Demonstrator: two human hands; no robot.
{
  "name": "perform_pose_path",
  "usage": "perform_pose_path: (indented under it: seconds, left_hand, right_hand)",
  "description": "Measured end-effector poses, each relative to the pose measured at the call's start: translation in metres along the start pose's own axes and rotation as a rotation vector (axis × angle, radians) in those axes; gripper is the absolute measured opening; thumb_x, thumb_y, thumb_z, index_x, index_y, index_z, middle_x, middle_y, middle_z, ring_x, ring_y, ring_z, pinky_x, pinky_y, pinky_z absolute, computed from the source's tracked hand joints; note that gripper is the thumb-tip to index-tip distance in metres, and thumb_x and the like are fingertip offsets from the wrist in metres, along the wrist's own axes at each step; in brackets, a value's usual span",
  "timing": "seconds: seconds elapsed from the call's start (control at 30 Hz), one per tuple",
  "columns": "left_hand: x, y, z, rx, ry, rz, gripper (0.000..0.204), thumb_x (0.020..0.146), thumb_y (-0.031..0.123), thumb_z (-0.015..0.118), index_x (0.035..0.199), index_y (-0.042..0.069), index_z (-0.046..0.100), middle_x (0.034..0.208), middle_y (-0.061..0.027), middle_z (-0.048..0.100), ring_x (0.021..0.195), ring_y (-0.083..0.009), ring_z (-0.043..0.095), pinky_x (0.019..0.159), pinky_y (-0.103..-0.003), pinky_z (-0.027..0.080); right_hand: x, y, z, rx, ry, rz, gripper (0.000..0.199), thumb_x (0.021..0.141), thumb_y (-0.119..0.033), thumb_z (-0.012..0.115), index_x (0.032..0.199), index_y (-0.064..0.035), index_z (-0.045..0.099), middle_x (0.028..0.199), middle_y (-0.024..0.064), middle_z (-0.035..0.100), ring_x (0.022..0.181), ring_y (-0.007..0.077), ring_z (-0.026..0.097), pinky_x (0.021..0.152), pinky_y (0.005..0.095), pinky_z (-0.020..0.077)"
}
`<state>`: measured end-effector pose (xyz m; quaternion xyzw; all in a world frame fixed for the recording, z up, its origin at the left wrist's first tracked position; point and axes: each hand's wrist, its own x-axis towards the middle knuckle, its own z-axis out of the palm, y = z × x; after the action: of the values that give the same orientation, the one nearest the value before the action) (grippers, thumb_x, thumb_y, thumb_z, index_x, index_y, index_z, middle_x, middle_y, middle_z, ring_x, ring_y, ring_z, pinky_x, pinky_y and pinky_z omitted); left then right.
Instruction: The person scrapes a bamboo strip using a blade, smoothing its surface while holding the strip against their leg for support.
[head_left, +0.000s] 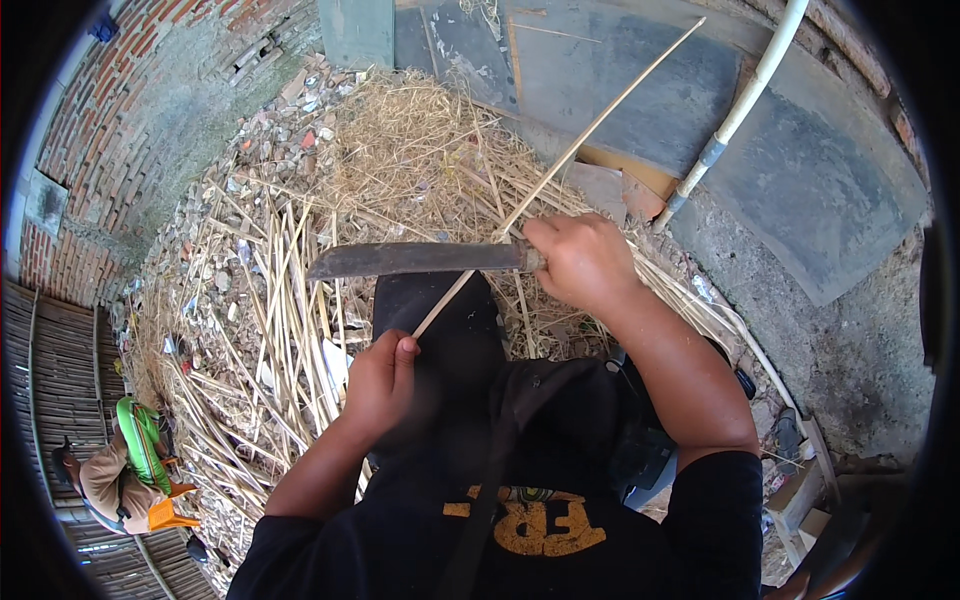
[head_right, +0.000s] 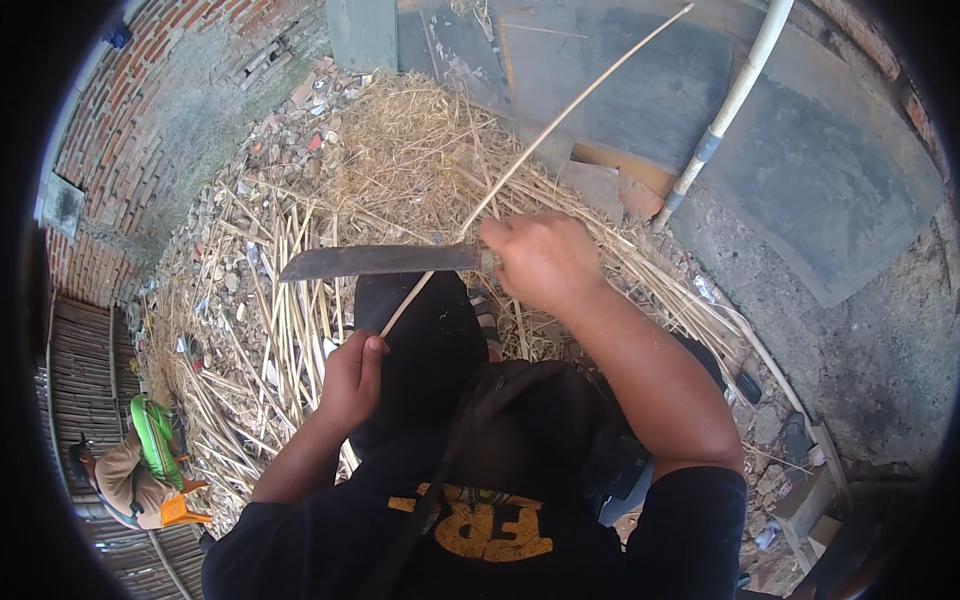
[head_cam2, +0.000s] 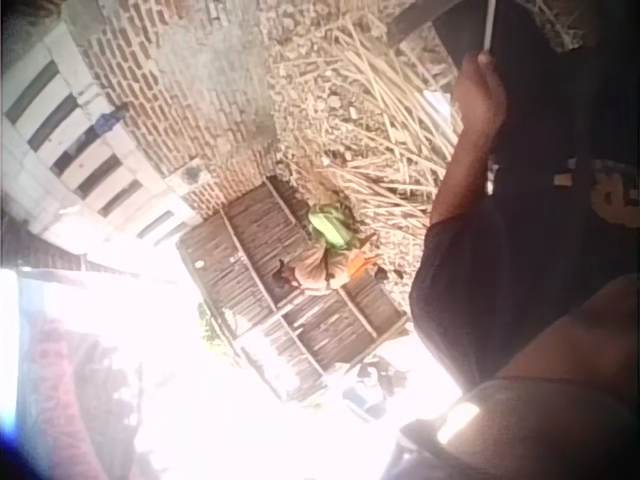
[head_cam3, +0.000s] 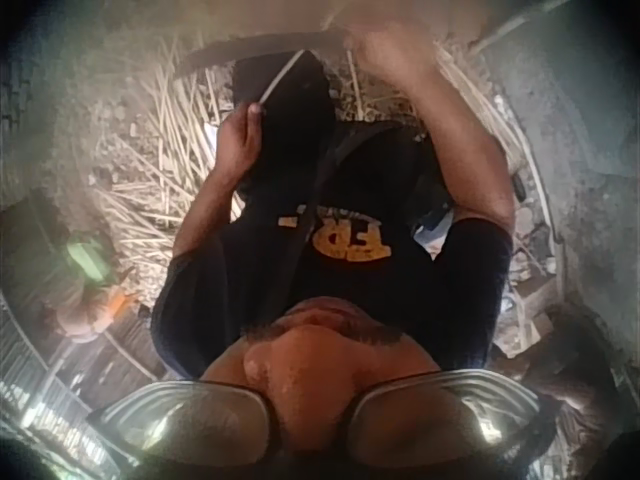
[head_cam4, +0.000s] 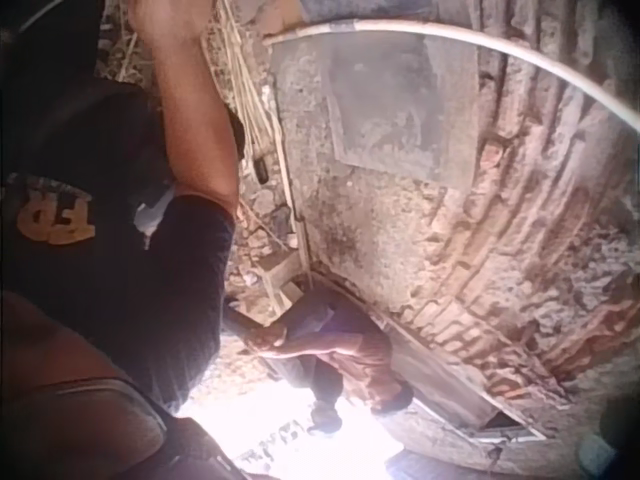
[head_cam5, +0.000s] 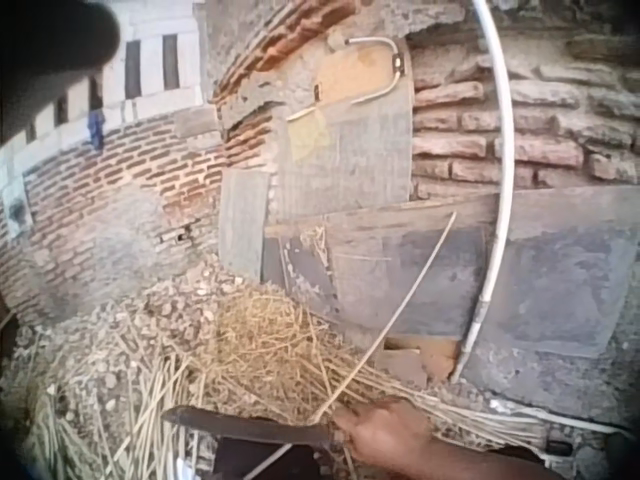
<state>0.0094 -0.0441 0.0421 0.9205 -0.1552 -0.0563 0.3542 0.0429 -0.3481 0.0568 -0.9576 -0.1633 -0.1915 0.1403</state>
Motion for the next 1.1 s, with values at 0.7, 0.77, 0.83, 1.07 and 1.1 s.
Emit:
perform_pose_path:
  seconds: [0.7, 0.77, 0.83, 1.07, 1.1]
  left_hand:
    - [-0.019, -0.024, 0.004, -0.085, 0.094, -0.007, 0.034, 0.107, 0.027, 0.047, 0.094, -0.001, 0.061, 0.075, -0.0186, 0.064, 0.068, -0.0322, 0.065, 0.066, -0.039, 0.05]
    - [-0.022, -0.034, 0.009, -0.082, 0.114, 0.004, 0.034, 0.107, 0.027, 0.047, 0.094, -0.001, 0.061, 0.074, -0.0185, 0.064, 0.068, -0.032, 0.065, 0.066, -0.039, 0.05]
    - [-0.019, -0.034, 0.012, -0.089, 0.145, 0.029, 0.034, 0.107, 0.027, 0.047, 0.094, -0.001, 0.061, 0.074, -0.0184, 0.064, 0.067, -0.0318, 0.065, 0.065, -0.039, 0.05]
    - [0.012, -0.026, 0.011, -0.257, 0.083, 0.084, 0.028, 0.106, 0.022, 0.049, 0.097, -0.001, 0.061, 0.07, -0.0124, 0.06, 0.063, -0.0197, 0.06, 0.062, -0.034, 0.047]
    - [0.02, -0.023, 0.01, -0.336, 0.039, 0.103, 0.024, 0.104, 0.019, 0.051, 0.098, -0.001, 0.061, 0.07, -0.0116, 0.059, 0.064, -0.0179, 0.059, 0.062, -0.033, 0.046]
  right_hand:
    - [-0.001, 0.007, 0.007, -0.047, -0.025, 0.016, 0.023, 0.069, -0.013, 0.074, 0.087, -0.0095, 0.061, 0.076, 0.0091, 0.067, 0.072, 0.0309, 0.07, 0.067, 0.0431, 0.0573]
    - [-0.001, 0.012, -0.001, -0.074, -0.003, 0.04, 0.022, 0.068, -0.013, 0.074, 0.086, -0.0095, 0.061, 0.076, 0.0091, 0.068, 0.071, 0.0305, 0.07, 0.066, 0.0423, 0.0574]
    - [-0.001, 0.015, -0.006, -0.117, 0.029, 0.057, 0.022, 0.068, -0.012, 0.074, 0.085, -0.0094, 0.061, 0.077, 0.0092, 0.068, 0.071, 0.0302, 0.07, 0.066, 0.0416, 0.0575]
    - [-0.002, 0.012, -0.003, -0.005, 0.046, -0.075, 0.033, 0.063, -0.014, 0.078, 0.089, -0.0097, 0.059, 0.079, 0.0079, 0.065, 0.074, 0.0323, 0.066, 0.07, 0.0434, 0.0536]
    - [-0.004, 0.016, -0.002, 0.015, 0.053, -0.053, 0.033, 0.063, -0.015, 0.079, 0.089, -0.0097, 0.059, 0.079, 0.0077, 0.065, 0.075, 0.0322, 0.067, 0.07, 0.0436, 0.0537]
